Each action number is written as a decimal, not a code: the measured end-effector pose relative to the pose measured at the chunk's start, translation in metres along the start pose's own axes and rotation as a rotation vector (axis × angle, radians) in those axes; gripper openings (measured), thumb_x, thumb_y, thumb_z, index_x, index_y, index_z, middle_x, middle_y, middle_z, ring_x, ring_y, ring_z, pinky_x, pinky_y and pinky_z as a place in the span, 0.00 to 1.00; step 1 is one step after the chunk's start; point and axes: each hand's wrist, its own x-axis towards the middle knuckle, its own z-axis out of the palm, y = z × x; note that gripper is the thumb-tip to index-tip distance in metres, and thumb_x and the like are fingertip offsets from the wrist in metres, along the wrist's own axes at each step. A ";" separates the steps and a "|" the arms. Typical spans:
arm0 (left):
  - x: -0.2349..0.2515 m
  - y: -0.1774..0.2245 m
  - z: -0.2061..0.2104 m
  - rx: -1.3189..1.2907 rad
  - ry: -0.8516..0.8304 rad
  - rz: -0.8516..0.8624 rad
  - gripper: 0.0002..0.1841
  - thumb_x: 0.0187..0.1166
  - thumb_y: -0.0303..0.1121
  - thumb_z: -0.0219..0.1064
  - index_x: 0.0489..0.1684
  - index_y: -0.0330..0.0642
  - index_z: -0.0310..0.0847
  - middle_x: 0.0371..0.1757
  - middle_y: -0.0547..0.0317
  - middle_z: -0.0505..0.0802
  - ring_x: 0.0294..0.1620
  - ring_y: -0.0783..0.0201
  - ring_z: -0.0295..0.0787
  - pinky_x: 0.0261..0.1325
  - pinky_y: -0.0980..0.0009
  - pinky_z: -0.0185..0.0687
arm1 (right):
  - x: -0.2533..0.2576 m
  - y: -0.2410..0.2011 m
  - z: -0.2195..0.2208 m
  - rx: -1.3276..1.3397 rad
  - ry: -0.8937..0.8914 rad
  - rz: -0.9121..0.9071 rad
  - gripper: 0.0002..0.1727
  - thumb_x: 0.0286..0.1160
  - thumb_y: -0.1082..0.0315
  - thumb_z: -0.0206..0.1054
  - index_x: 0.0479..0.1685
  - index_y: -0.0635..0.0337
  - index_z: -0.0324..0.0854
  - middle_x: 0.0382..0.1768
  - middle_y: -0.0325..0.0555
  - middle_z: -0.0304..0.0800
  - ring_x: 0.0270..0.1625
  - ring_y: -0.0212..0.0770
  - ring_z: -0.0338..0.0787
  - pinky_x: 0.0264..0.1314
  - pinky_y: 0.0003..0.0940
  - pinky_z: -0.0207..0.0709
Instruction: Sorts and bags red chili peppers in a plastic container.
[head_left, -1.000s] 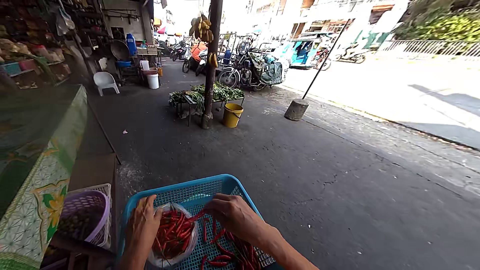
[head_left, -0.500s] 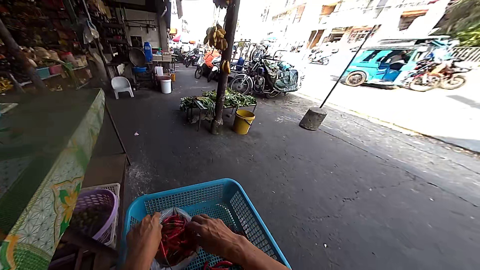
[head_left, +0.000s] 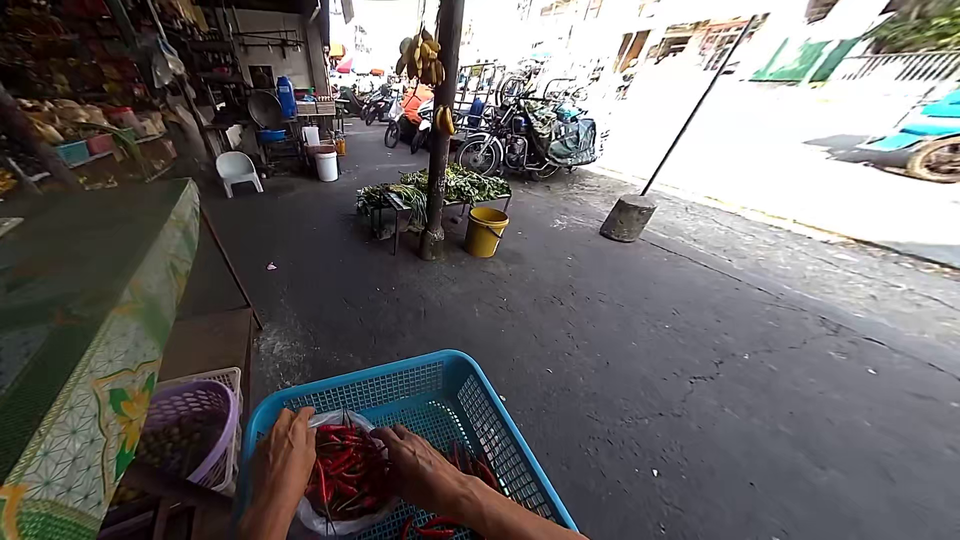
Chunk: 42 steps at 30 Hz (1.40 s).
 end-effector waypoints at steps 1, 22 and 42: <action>0.001 -0.003 0.005 -0.041 0.060 0.077 0.22 0.86 0.34 0.65 0.78 0.46 0.80 0.75 0.38 0.82 0.75 0.37 0.79 0.72 0.42 0.77 | -0.001 -0.001 -0.001 0.014 0.017 -0.009 0.36 0.73 0.79 0.67 0.86 0.64 0.65 0.68 0.70 0.79 0.65 0.64 0.86 0.69 0.56 0.78; -0.042 0.059 0.032 0.318 -0.304 0.509 0.18 0.85 0.41 0.63 0.63 0.41 0.88 0.64 0.36 0.88 0.66 0.36 0.85 0.61 0.41 0.77 | -0.006 0.008 -0.035 -0.106 -0.050 0.209 0.31 0.88 0.71 0.53 0.91 0.54 0.57 0.52 0.66 0.90 0.57 0.65 0.90 0.64 0.61 0.78; -0.061 0.084 0.029 0.417 -0.293 0.378 0.17 0.91 0.32 0.53 0.60 0.29 0.84 0.57 0.34 0.92 0.57 0.36 0.91 0.55 0.44 0.83 | -0.030 -0.005 -0.058 -0.309 -0.029 0.036 0.25 0.90 0.54 0.59 0.76 0.62 0.77 0.70 0.60 0.84 0.75 0.61 0.81 0.73 0.60 0.73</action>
